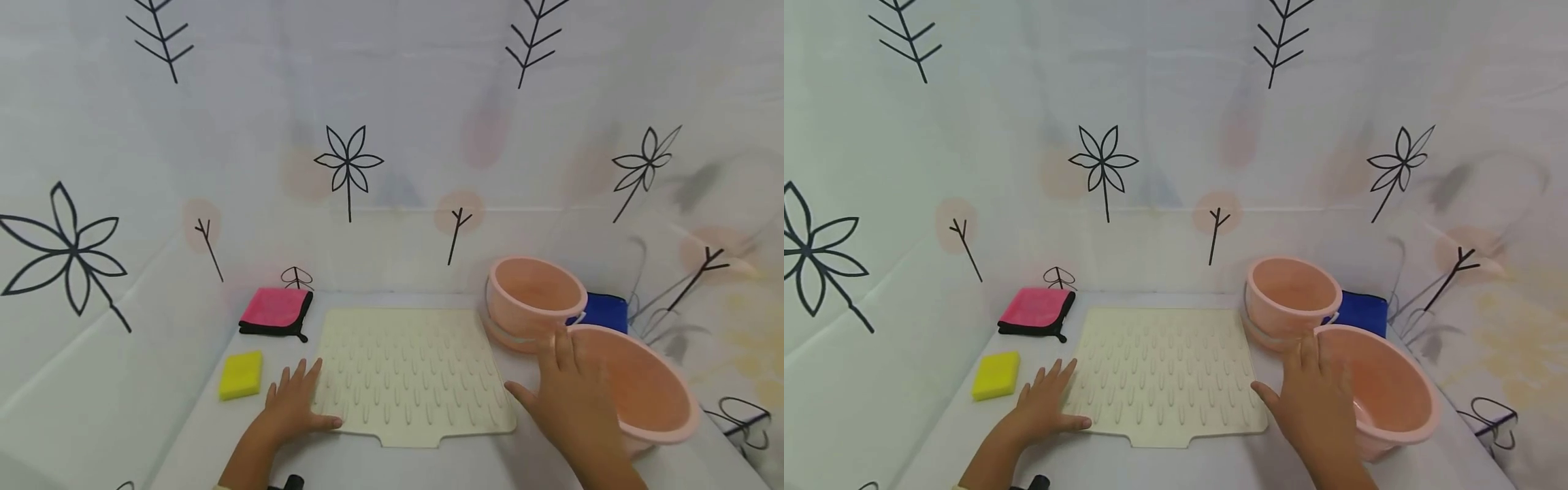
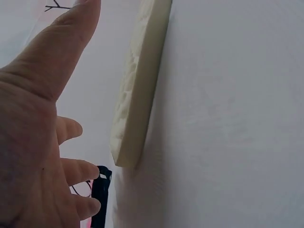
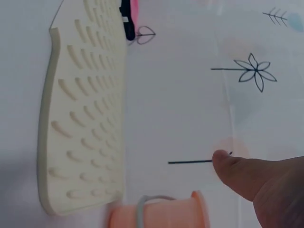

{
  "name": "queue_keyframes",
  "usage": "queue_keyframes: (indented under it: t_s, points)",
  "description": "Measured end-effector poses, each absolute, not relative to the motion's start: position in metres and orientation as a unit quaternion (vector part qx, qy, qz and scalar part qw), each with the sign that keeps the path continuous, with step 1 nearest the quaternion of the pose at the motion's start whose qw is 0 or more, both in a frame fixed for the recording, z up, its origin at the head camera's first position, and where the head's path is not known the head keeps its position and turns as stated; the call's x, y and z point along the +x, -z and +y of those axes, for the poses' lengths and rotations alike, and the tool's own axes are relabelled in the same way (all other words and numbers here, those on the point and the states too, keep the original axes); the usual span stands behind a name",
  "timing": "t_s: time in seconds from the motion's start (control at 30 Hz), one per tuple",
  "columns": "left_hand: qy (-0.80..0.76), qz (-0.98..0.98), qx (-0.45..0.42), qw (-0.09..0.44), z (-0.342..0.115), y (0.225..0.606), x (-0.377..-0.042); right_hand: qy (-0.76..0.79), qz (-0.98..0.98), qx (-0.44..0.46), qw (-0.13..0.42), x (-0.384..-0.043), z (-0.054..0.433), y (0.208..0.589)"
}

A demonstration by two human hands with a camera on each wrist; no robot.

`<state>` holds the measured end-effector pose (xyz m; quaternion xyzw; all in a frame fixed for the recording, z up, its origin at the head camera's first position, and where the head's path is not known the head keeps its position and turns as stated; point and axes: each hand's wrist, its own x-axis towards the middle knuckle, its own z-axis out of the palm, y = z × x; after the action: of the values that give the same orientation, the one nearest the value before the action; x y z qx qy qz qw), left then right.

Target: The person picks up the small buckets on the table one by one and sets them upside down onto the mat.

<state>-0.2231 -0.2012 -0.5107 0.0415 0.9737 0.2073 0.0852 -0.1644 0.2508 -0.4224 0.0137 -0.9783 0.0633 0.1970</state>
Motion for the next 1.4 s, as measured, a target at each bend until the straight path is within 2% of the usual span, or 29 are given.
queue_keyframes:
  t_s: [0.17, 0.27, 0.43, 0.53, 0.97, 1.07, 1.27, 1.4]
  points:
    - [-0.227, 0.969, 0.025, 0.098, -0.201, 0.516, -0.223, -0.075, -0.981, -0.026, 0.178, -0.158, 0.269, 0.424]
    - [-0.237, 0.966, 0.019, 0.103, -0.203, 0.517, -0.223, -0.067, -0.985, -0.059, 0.147, -0.156, 0.275, 0.422]
    - [-0.244, 0.964, 0.022, 0.102, -0.209, 0.519, -0.224, -0.068, -0.99, -0.12, 0.023, -0.155, 0.277, 0.416]
    - [-0.241, 0.965, 0.029, 0.099, -0.212, 0.524, -0.223, -0.076, -0.988, -0.135, -0.026, -0.155, 0.276, 0.415]
    - [-0.252, 0.96, 0.029, 0.115, -0.222, 0.538, -0.224, -0.067, -0.986, -0.147, -0.039, -0.156, 0.271, 0.412]
    - [-0.248, 0.96, 0.025, 0.124, -0.222, 0.538, -0.224, -0.054, -0.988, -0.143, -0.012, -0.156, 0.269, 0.414]
    - [-0.242, 0.961, 0.027, 0.13, -0.222, 0.539, -0.226, -0.024, -0.988, -0.128, 0.084, -0.15, 0.269, 0.42]
    - [-0.242, 0.96, 0.022, 0.135, -0.222, 0.539, -0.226, -0.013, -0.989, -0.12, 0.09, -0.148, 0.27, 0.42]
